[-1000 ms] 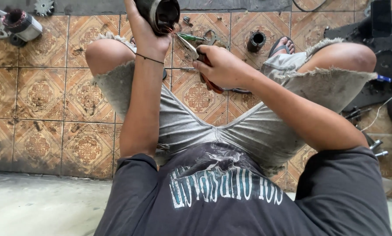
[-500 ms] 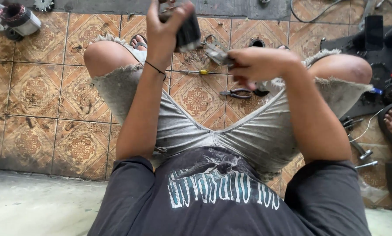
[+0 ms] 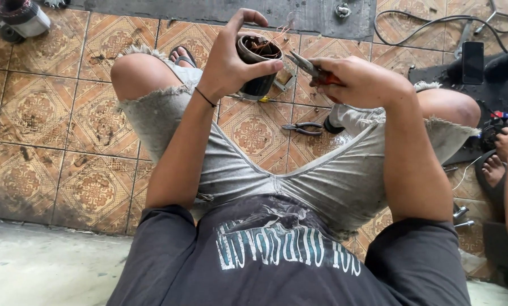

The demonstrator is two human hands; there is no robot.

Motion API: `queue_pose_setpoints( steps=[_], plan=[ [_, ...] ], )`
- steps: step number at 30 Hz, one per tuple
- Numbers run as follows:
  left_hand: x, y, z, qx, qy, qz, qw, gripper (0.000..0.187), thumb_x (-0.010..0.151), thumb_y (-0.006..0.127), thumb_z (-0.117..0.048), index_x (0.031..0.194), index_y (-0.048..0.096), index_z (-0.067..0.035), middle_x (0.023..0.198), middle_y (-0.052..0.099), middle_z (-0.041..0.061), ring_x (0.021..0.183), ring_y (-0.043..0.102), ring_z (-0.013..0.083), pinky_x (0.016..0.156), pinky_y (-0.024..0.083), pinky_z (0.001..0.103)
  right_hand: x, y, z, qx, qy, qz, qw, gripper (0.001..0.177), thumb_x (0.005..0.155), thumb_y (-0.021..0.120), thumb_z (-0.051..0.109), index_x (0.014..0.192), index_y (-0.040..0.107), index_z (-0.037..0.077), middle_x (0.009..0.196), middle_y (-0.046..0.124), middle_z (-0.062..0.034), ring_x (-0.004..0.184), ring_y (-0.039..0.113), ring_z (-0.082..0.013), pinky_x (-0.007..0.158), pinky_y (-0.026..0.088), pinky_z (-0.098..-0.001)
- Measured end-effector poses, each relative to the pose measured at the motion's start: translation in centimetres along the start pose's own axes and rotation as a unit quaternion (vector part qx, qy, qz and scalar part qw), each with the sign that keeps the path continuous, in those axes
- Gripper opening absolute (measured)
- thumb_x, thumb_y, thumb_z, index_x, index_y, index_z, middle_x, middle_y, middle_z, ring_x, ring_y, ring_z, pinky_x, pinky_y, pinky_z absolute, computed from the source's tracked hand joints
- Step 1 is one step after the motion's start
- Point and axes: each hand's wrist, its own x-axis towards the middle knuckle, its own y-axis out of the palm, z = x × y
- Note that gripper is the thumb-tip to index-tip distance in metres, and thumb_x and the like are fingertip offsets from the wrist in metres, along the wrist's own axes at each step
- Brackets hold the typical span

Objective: The person sits on the floor and uses pliers to pull and adjust copper wires inside a cylindrical motor housing. They repeatedly insert and remove the wires, manipulating them with their hands and the tool.

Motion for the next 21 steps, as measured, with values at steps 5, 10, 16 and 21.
queue_pose_setpoints(
  steps=[5,10,16,21],
  plan=[
    [0.1,0.2,0.0,-0.003,-0.01,0.018,1.0,0.065,0.077,0.086,-0.047,0.119,0.048,-0.014,0.115,0.062,0.006,0.092,0.076,0.021,0.079,0.066,0.031,0.6,0.6,0.1,0.031,-0.063,-0.073,0.995,0.058,0.097,0.058,0.005,0.152,0.04,0.003,0.1,0.073,-0.0123,0.077,0.07,-0.0263,0.065,0.052,-0.039],
    [0.0,0.2,-0.5,-0.012,-0.032,0.028,0.999,0.066,0.075,0.088,-0.046,0.117,0.048,-0.016,0.097,0.07,0.005,0.086,0.075,0.016,0.075,0.066,0.029,0.8,0.5,1.1,0.042,-0.085,-0.078,0.992,0.053,0.099,0.058,0.003,0.149,0.042,0.002,0.09,0.073,-0.0129,0.07,0.07,-0.024,0.058,0.053,-0.0368],
    [0.0,-0.1,-1.2,0.067,-0.044,0.045,0.996,0.065,0.07,0.091,-0.046,0.113,0.051,-0.019,0.087,0.069,-0.003,0.078,0.071,0.0103,0.071,0.057,0.025,0.8,0.7,0.8,0.103,-0.115,-0.153,0.976,0.046,0.101,0.061,0.002,0.145,0.045,-0.003,0.076,0.061,-0.0086,0.053,0.051,-0.0173,0.044,0.042,-0.0326],
    [-0.4,-0.9,-1.7,0.055,-0.017,0.038,0.998,0.06,0.074,0.086,-0.048,0.112,0.048,-0.021,0.104,0.059,0.0,0.084,0.068,0.0134,0.074,0.06,0.027,-2.2,-2.0,2.2,0.268,0.038,-0.258,0.928,0.029,0.111,0.044,-0.008,0.139,0.052,-0.004,0.082,0.066,-0.0113,0.063,0.062,-0.015,0.053,0.06,-0.0221]
  ],
)
